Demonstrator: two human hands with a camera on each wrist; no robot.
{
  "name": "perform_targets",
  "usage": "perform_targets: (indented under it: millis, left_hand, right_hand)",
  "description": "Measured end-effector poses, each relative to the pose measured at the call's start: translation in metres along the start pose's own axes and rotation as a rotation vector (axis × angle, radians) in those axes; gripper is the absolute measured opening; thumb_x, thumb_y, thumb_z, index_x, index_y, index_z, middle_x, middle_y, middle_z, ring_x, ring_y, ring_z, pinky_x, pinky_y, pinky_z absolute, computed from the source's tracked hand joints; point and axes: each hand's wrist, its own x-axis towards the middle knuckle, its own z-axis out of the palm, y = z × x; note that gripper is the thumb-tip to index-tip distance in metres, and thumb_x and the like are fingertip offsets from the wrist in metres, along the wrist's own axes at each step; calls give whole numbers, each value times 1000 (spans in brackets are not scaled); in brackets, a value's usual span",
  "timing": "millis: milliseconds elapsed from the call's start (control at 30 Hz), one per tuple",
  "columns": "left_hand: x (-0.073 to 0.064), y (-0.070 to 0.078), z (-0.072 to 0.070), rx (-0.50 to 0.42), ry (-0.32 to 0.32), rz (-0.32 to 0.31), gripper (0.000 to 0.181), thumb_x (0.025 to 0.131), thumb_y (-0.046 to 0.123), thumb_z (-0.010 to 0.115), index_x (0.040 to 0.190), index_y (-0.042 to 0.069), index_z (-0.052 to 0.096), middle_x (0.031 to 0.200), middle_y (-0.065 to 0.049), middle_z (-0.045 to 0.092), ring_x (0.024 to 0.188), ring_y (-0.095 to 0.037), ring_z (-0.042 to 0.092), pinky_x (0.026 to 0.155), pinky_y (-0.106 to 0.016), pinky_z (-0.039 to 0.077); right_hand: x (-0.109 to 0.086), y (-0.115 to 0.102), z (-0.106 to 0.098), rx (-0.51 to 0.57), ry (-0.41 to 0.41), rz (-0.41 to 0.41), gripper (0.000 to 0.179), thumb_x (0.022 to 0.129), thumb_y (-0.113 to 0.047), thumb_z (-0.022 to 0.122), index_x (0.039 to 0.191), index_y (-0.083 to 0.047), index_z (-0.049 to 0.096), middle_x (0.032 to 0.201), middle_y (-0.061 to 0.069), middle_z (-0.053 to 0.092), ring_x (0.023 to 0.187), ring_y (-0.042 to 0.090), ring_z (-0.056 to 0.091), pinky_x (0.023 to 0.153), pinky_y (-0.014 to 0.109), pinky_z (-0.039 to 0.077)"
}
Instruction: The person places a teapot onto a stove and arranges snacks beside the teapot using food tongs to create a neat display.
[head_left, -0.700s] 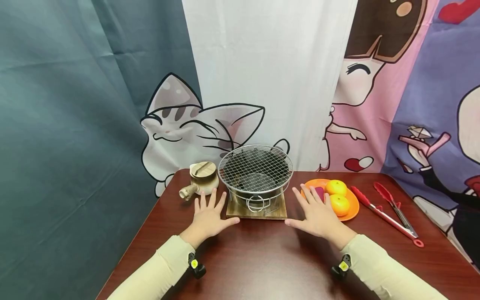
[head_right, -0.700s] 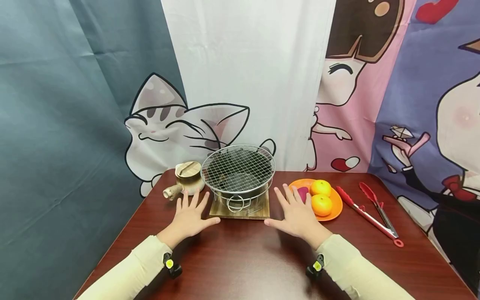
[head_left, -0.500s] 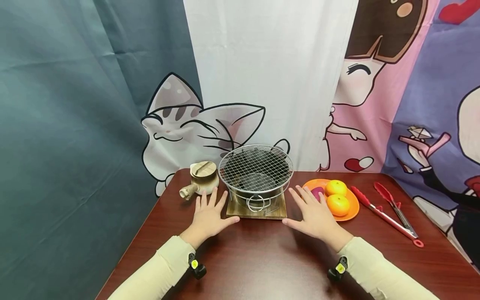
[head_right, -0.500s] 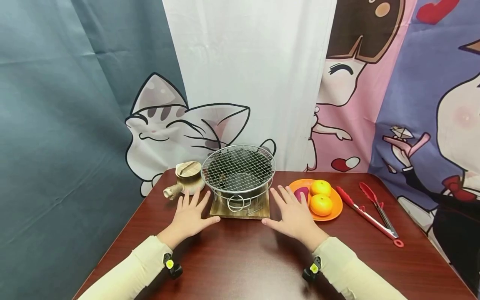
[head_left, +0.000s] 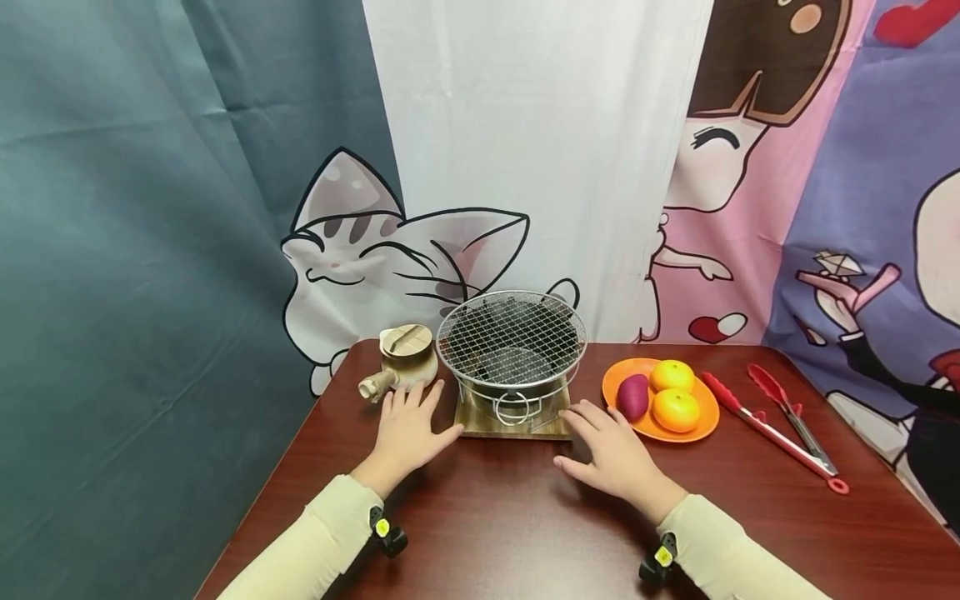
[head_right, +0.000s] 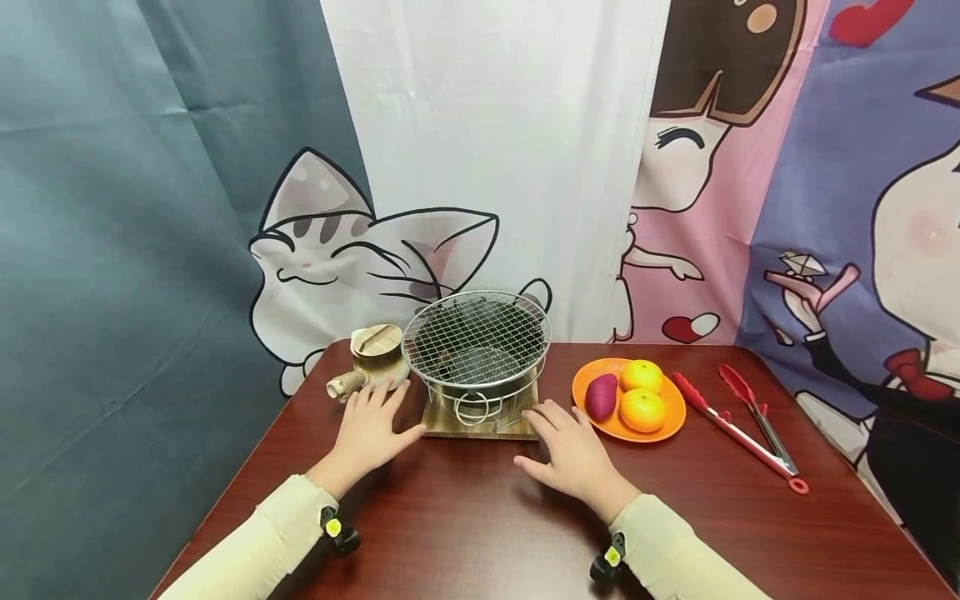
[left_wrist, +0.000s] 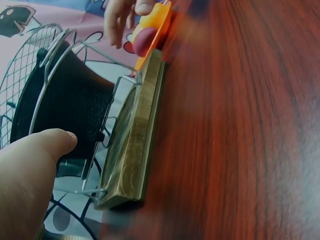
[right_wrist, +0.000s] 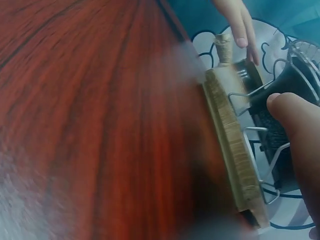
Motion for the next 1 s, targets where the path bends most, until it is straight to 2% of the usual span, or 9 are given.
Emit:
perform_targets:
  millis: [233,433,667,800,1000]
  left_hand:
    - [6,-16,-7,-16,101,11,80,84,61,65,146,13,54,147,-20,48,133,-47,43,110,-63,31]
    - [13,-27,-17,-30,97,-35,80,85,60,65,149,14,50,149,-20,45,135,-45,40,111,-63,28]
    - [19,-39,-27,-39,117,-105,81,85,58,65,151,14,47,150,-20,42,136,-46,37,112,-65,23]
    - [22,-50,-29,-43,125,-143,82,85,57,66,151,14,47,151,-21,40,134,-46,37,111,-65,24]
    - [25,-63,-27,-63,89,-220,83,86,57,67,153,14,44,154,-22,35,136,-47,34,113,-65,21]
  right_hand:
    - [0,-5,11,1,3,-12,62,82,-56,74,128,-14,69,128,9,67,128,34,57,101,66,40]
    - [1,-12,21,18,-2,-15,58,83,-54,74,128,-16,69,129,5,67,128,38,57,100,67,40]
    - [4,-19,32,1,-52,34,63,84,-59,70,135,-21,66,136,3,64,132,39,53,100,67,40]
    - [4,-21,37,-4,-65,66,64,85,-61,69,136,-23,66,137,2,64,133,40,52,102,66,40]
    - [4,-21,40,0,-89,94,63,85,-61,69,137,-25,65,138,4,63,134,43,49,103,67,38]
